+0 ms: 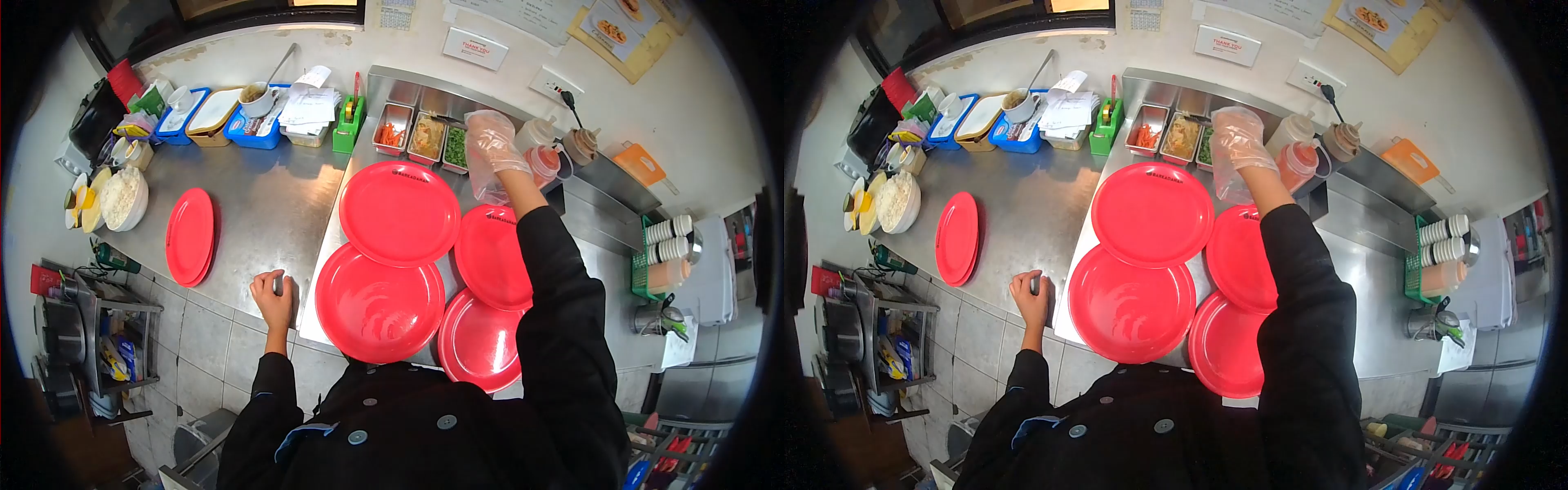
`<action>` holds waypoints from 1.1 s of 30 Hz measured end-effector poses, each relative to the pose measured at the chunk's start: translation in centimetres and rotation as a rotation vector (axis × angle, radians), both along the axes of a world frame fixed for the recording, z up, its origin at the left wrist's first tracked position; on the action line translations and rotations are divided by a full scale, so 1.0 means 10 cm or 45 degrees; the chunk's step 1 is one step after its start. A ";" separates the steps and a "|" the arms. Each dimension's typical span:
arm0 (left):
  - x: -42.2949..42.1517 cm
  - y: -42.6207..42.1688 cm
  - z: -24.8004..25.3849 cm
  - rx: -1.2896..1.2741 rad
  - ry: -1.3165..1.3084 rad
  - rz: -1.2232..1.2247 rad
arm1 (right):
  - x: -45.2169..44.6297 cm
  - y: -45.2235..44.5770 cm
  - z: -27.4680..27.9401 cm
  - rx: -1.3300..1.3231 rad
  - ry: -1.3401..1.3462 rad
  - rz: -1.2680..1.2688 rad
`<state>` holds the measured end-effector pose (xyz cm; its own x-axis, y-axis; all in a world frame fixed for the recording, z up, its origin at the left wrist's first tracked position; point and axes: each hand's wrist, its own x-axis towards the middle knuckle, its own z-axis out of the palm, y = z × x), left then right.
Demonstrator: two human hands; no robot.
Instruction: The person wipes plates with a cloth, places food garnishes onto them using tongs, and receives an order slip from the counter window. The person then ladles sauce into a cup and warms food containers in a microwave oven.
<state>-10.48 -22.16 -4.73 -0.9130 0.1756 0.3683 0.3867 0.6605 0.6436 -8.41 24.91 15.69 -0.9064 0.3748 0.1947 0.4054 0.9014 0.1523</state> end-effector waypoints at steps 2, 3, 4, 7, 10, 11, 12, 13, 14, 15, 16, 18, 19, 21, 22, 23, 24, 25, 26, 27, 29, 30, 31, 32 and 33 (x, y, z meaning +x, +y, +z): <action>0.00 0.00 0.01 0.001 0.001 -0.004 | 0.11 -0.02 0.12 -0.041 0.028 -0.008; 0.01 0.01 0.01 -0.003 0.006 -0.001 | 0.15 -0.01 0.11 -0.040 0.029 -0.012; 0.01 0.01 0.02 -0.008 0.012 0.000 | 0.20 -0.01 0.11 -0.067 0.076 0.009; 0.00 0.00 -0.01 -0.009 0.030 0.000 | 0.39 0.10 0.06 -0.104 0.179 0.046; -0.01 -0.01 -0.04 -0.016 0.038 -0.009 | 0.74 0.05 0.20 -0.149 0.266 -0.002; -0.01 -0.02 -0.05 -0.017 0.033 -0.022 | 0.91 -0.04 0.36 -0.181 0.303 -0.066; -0.02 -0.02 -0.05 -0.029 0.057 -0.025 | 1.08 -0.22 0.57 -0.134 0.266 -0.121; -0.01 -0.02 -0.05 -0.040 0.080 -0.028 | 1.25 -0.30 0.64 -0.133 0.259 -0.136; -0.01 -0.03 -0.06 -0.049 0.084 -0.033 | 1.42 -0.34 0.68 -0.145 0.255 -0.138; -0.01 -0.02 -0.06 -0.047 0.078 -0.044 | 1.58 -0.36 0.69 -0.158 0.251 -0.138; 0.00 -0.02 -0.06 -0.042 0.081 -0.032 | 1.74 -0.34 0.61 -0.155 0.248 -0.148; -0.01 -0.02 -0.07 -0.037 0.087 -0.022 | 2.01 -0.24 0.28 -0.135 0.074 -0.277; -0.01 -0.01 -0.07 -0.036 0.087 -0.031 | 2.13 -0.22 0.12 -0.133 0.075 -0.286; -0.01 -0.02 -0.09 -0.044 0.090 -0.018 | 2.32 -0.22 -0.16 -0.123 0.127 -0.241; -0.01 -0.02 -0.10 -0.045 0.084 -0.018 | 2.38 -0.21 -0.28 -0.123 0.129 -0.249; -0.02 -0.02 -0.09 -0.047 0.085 -0.026 | 2.41 -0.22 -0.37 -0.110 0.134 -0.244; -0.02 -0.03 -0.09 -0.049 0.083 -0.027 | 2.44 -0.22 -0.45 -0.099 0.137 -0.239; -0.02 -0.02 -0.10 -0.051 0.081 -0.027 | 2.45 -0.20 -0.53 -0.101 0.138 -0.246; -0.02 -0.02 -0.10 -0.053 0.082 -0.034 | 2.44 -0.19 -0.56 -0.147 0.084 -0.281; -0.02 -0.02 -0.10 -0.051 0.079 -0.031 | 2.44 -0.18 -0.59 -0.193 0.029 -0.316; -0.01 -0.02 -0.10 -0.051 0.076 -0.034 | 2.44 -0.19 -0.55 -0.198 0.022 -0.317; -0.01 -0.02 -0.10 -0.062 0.068 -0.027 | 2.42 -0.21 -0.48 -0.197 0.016 -0.309; -0.01 -0.02 -0.10 -0.073 0.061 -0.017 | 2.41 -0.22 -0.40 -0.196 0.019 -0.309; -0.01 -0.02 -0.09 -0.074 0.063 -0.016 | 2.40 -0.25 -0.30 -0.232 0.045 -0.317; -0.01 -0.02 -0.09 -0.073 0.060 -0.023 | 2.39 -0.26 -0.26 -0.269 0.071 -0.327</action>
<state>-10.61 -22.38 -5.62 -0.8913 0.2143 0.3996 0.4281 0.6884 0.5856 15.50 22.28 13.11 -0.7674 0.6267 0.1351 0.6257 0.7781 -0.0555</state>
